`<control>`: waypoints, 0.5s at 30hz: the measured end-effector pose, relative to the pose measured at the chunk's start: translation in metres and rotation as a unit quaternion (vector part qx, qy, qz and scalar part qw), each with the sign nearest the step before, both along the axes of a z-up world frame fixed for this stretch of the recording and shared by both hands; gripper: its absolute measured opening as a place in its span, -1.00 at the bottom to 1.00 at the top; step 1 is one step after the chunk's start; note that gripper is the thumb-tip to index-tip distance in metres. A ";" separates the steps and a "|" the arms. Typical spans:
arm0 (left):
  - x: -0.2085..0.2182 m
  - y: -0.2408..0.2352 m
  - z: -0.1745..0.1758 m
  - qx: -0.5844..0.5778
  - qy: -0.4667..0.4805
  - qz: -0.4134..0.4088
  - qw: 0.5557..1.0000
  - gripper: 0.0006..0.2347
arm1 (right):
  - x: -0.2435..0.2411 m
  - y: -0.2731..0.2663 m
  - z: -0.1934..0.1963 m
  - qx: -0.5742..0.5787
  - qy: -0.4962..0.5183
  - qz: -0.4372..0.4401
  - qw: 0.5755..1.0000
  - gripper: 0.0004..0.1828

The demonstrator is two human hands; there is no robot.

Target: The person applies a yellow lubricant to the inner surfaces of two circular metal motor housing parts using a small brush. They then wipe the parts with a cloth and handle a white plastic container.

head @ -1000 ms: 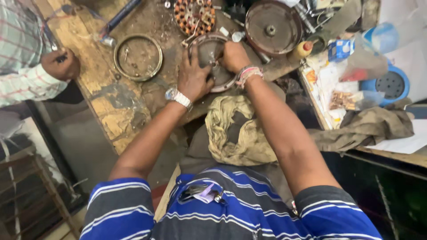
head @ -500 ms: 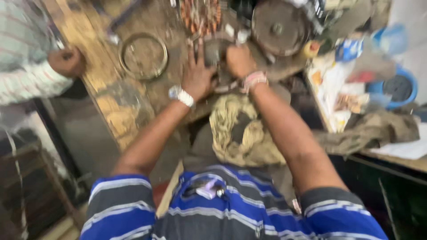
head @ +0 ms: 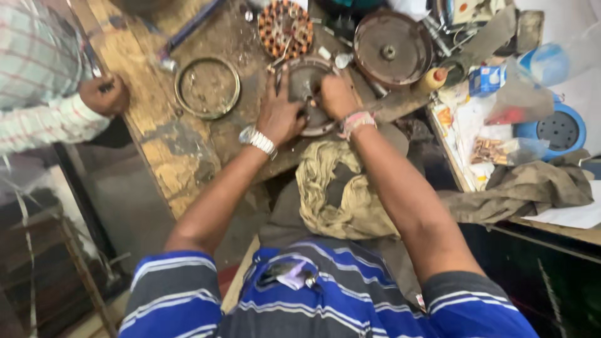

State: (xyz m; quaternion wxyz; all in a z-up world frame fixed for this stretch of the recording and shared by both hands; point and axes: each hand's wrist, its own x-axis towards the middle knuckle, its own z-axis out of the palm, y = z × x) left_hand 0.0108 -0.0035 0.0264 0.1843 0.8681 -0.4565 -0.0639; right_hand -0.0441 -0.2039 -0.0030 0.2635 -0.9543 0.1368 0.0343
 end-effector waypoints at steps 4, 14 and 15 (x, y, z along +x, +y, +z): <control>-0.003 0.010 -0.012 -0.112 0.007 0.025 0.993 -0.73 | -0.047 0.015 0.021 0.056 -0.200 -0.013 0.978 -0.69; -0.016 0.021 -0.056 -0.229 0.127 0.230 0.937 -0.19 | -0.081 0.025 0.036 0.029 -0.196 -0.205 0.958 -0.50; -0.012 0.021 -0.062 -0.239 0.148 0.248 0.927 -0.15 | -0.080 0.025 0.034 0.029 -0.202 -0.196 0.959 -0.49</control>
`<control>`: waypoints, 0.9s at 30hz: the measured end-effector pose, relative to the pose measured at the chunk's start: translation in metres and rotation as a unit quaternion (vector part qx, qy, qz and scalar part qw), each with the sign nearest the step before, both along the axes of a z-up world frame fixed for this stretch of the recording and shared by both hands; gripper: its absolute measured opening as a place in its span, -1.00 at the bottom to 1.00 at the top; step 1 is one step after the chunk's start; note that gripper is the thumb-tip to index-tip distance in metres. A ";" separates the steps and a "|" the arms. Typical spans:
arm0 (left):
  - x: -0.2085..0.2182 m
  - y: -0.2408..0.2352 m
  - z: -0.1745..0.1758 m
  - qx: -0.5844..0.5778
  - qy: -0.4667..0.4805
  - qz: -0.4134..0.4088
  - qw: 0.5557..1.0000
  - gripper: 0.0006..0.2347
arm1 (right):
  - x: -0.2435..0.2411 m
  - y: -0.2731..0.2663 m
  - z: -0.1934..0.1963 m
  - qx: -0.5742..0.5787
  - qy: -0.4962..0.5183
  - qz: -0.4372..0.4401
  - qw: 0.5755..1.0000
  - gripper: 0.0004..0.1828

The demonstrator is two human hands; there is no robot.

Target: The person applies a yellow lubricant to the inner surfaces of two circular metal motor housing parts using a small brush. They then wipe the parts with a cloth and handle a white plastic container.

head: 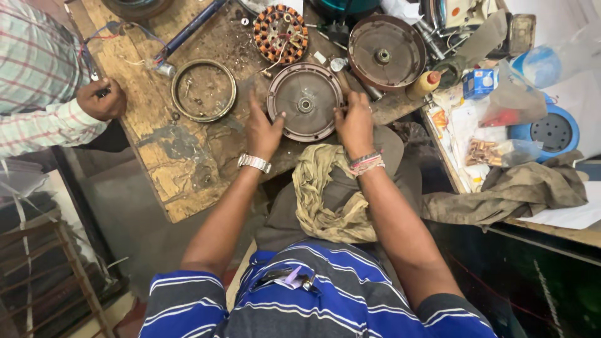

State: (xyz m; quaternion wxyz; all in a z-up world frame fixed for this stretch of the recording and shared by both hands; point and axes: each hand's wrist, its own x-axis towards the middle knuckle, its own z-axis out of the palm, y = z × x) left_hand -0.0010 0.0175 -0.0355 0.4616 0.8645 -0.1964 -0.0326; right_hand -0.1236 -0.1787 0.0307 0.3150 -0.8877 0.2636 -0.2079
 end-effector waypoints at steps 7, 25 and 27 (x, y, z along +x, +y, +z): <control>0.020 0.005 0.001 -0.238 0.167 0.047 0.956 -0.23 | -0.006 0.006 0.012 0.037 -0.136 -0.005 0.990 -0.36; -0.054 -0.026 0.187 -0.039 -0.091 -0.340 0.935 -0.78 | -0.065 -0.009 -0.023 0.778 -0.307 0.179 0.518 -0.28; -0.048 -0.022 0.175 -0.021 -0.058 -0.351 0.934 -0.77 | -0.066 -0.013 -0.014 0.778 -0.273 0.195 0.531 -0.27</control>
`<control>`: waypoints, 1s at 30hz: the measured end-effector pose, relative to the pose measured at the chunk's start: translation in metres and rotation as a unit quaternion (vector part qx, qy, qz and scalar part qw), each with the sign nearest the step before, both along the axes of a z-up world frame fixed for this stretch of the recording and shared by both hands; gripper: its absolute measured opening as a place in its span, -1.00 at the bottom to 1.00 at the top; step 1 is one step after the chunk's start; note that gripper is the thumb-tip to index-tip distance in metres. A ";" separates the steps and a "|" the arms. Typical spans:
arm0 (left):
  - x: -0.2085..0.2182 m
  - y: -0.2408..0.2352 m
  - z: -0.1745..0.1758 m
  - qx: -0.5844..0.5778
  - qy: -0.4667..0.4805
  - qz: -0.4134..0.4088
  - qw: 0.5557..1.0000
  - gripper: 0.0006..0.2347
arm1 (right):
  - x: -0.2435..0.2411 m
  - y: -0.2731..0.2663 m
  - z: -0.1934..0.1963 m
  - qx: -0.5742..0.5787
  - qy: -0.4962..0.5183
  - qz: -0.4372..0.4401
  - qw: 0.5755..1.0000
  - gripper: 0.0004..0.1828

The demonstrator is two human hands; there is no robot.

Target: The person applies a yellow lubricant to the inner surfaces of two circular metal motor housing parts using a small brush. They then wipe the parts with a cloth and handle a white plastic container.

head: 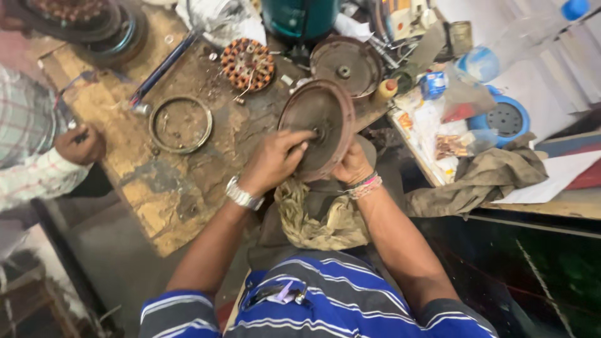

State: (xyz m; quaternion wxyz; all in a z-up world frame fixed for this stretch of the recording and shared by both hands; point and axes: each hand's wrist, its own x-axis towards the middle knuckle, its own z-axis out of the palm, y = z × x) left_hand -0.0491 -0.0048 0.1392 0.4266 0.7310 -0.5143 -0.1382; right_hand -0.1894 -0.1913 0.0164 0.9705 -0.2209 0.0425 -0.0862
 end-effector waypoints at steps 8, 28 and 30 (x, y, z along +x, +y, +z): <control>0.027 0.022 -0.038 0.063 0.283 -0.181 0.940 -0.62 | 0.005 0.007 0.062 0.007 0.178 0.205 0.962 0.13; 0.079 0.008 -0.072 -0.025 0.728 -0.001 0.685 -0.39 | 0.003 -0.031 0.117 -0.406 0.243 0.400 0.785 0.23; 0.081 0.001 -0.062 -0.033 0.718 -0.023 0.695 -0.40 | 0.007 -0.036 0.116 -0.401 0.222 0.370 0.808 0.21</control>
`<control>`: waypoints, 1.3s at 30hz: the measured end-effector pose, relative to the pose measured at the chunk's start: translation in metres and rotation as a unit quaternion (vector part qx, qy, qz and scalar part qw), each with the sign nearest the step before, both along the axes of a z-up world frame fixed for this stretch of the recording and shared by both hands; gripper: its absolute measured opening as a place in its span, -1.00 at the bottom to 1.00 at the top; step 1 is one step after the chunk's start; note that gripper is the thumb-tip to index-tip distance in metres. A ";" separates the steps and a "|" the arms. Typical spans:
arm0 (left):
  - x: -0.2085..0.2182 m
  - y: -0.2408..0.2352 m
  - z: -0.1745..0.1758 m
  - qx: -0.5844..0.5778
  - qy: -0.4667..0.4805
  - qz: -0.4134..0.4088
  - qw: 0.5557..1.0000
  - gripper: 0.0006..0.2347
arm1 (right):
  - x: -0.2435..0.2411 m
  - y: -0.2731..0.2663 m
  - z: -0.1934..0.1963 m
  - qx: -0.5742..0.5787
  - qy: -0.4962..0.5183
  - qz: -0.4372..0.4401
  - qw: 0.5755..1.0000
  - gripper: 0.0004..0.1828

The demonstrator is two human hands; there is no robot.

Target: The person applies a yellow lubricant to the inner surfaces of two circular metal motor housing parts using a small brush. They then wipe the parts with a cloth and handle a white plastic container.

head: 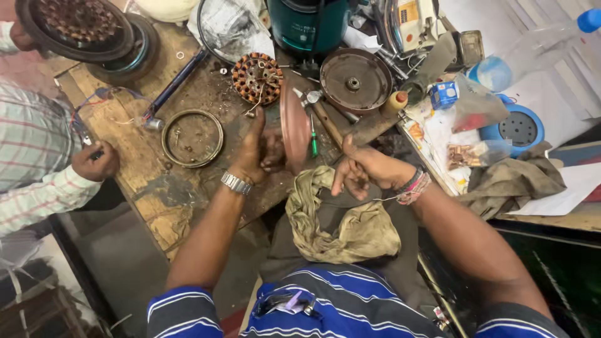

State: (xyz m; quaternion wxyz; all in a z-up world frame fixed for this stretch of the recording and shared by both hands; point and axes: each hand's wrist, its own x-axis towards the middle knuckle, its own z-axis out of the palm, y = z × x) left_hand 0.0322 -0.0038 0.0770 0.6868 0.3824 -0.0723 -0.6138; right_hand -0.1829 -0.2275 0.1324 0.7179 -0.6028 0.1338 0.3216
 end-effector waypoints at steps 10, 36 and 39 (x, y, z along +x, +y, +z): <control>-0.013 0.009 0.019 -0.013 0.026 0.013 0.999 -0.27 | 0.028 0.015 -0.017 -0.251 -0.255 -0.224 0.907 -0.17; -0.027 -0.017 0.018 -0.079 0.098 -0.093 0.988 -0.16 | 0.055 0.059 -0.073 0.126 -0.382 -0.379 0.833 0.02; -0.029 -0.017 0.018 -0.074 0.084 -0.090 0.990 -0.14 | 0.055 0.059 -0.076 0.135 -0.378 -0.380 0.833 0.09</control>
